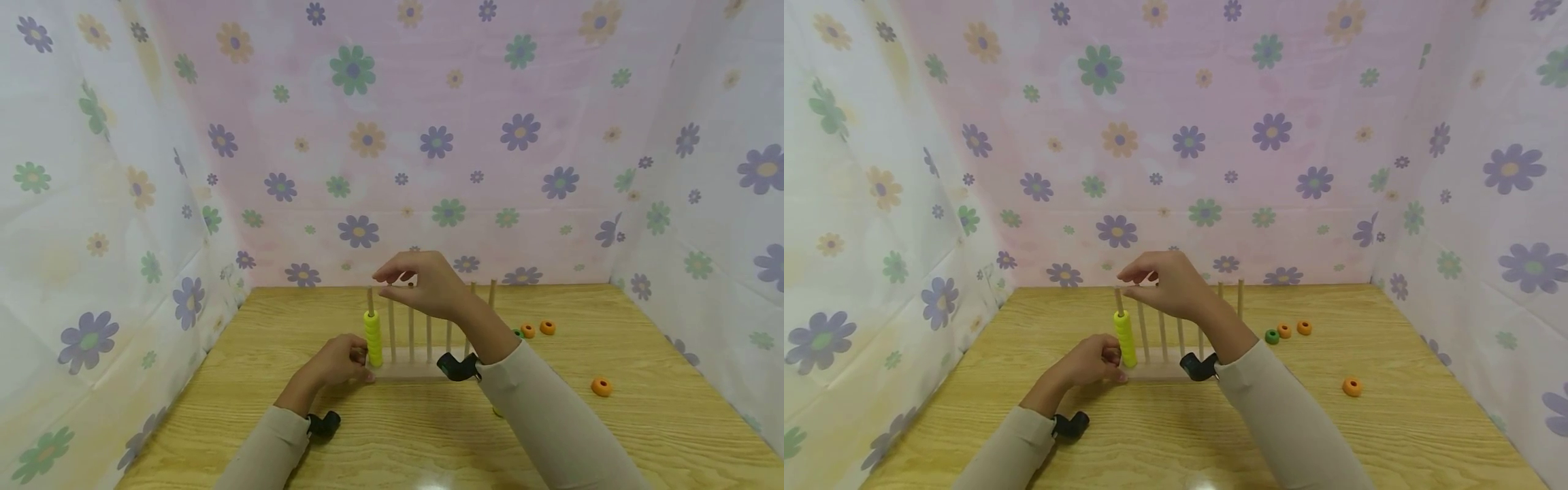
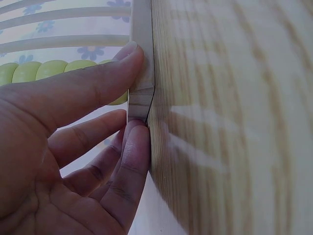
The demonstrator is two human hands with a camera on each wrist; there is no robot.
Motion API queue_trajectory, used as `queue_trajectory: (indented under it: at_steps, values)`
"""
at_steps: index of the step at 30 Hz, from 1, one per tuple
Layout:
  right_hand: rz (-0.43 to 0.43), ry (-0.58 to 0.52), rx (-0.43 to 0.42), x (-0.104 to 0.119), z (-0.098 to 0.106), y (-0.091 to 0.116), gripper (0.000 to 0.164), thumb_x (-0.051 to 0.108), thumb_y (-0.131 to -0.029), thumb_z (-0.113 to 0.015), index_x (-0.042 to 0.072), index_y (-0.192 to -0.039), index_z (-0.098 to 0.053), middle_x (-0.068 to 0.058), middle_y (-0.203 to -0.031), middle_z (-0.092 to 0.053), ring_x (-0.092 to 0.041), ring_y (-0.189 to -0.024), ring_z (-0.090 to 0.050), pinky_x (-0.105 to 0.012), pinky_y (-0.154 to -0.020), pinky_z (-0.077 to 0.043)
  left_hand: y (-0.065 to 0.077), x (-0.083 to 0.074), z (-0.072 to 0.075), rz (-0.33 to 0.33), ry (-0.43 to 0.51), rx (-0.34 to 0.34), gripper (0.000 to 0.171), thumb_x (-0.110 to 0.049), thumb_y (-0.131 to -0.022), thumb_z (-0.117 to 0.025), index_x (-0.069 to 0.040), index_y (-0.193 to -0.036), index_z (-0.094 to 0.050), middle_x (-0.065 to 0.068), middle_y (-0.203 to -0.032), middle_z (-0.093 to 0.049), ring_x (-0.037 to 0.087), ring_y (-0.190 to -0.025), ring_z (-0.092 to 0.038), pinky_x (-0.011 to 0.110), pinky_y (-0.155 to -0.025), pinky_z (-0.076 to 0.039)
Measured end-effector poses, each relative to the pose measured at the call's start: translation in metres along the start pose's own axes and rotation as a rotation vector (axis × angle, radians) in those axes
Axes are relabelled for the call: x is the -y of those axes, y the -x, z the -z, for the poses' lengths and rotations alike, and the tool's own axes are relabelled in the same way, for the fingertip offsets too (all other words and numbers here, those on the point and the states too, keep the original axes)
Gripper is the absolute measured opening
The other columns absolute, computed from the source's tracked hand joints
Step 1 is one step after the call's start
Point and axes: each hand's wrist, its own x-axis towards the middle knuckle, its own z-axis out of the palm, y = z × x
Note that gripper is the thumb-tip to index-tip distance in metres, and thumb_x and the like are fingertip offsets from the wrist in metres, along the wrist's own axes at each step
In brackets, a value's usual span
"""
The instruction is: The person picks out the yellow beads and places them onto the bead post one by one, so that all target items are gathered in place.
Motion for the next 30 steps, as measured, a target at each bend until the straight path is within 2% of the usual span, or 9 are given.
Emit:
queue_trajectory:
  at_steps: [8,13,21,26,30]
  values:
    - [0.06,-0.003,-0.018,0.005,0.006,0.01,0.019,0.02,-0.093,-0.081,0.021,-0.112,-0.079,0.007,-0.107,-0.076,-0.012,-0.095,-0.069,-0.04,-0.082,-0.058,-0.002,0.0,0.0,-0.001,0.008,-0.001,0.045,-0.016,-0.081,-0.091,-0.018,-0.123,-0.073,0.002,-0.076,-0.058,0.015,-0.066,-0.049,0.031,-0.058,-0.044]
    - [0.061,0.006,-0.035,0.007,0.008,0.018,0.019,0.019,-0.092,-0.081,0.02,-0.112,-0.079,0.007,-0.107,-0.076,-0.014,-0.093,-0.069,-0.039,-0.081,-0.058,-0.001,-0.002,0.001,0.006,0.001,-0.004,0.048,-0.016,-0.081,-0.091,-0.018,-0.125,-0.073,0.003,-0.078,-0.06,0.015,-0.068,-0.051,0.03,-0.058,-0.045]
    - [0.07,0.015,-0.026,0.007,0.009,0.036,0.021,0.018,-0.092,-0.081,0.022,-0.113,-0.078,0.006,-0.106,-0.076,-0.01,-0.09,-0.068,-0.03,-0.077,-0.055,-0.001,-0.001,0.0,0.023,-0.016,-0.015,0.052,-0.019,-0.079,-0.093,-0.017,-0.127,-0.072,0.004,-0.09,-0.066,0.018,-0.078,-0.056,0.032,-0.062,-0.049]
    - [0.094,0.022,-0.043,0.005,0.012,0.045,0.024,0.016,-0.091,-0.082,0.022,-0.114,-0.078,0.006,-0.106,-0.076,-0.011,-0.089,-0.068,-0.034,-0.075,-0.057,-0.001,0.0,0.0,0.035,-0.015,-0.018,0.054,-0.02,-0.078,-0.093,-0.018,-0.128,-0.072,0.004,-0.091,-0.066,0.019,-0.08,-0.057,0.033,-0.062,-0.05]
    - [0.086,0.023,-0.036,0.002,0.015,0.054,0.023,0.015,-0.091,-0.082,0.022,-0.113,-0.079,0.007,-0.107,-0.075,-0.009,-0.089,-0.068,-0.031,-0.076,-0.056,0.0,0.0,0.001,0.036,-0.022,-0.019,0.056,-0.02,-0.079,-0.093,-0.017,-0.13,-0.071,0.003,-0.094,-0.066,0.019,-0.083,-0.057,0.032,-0.065,-0.05]
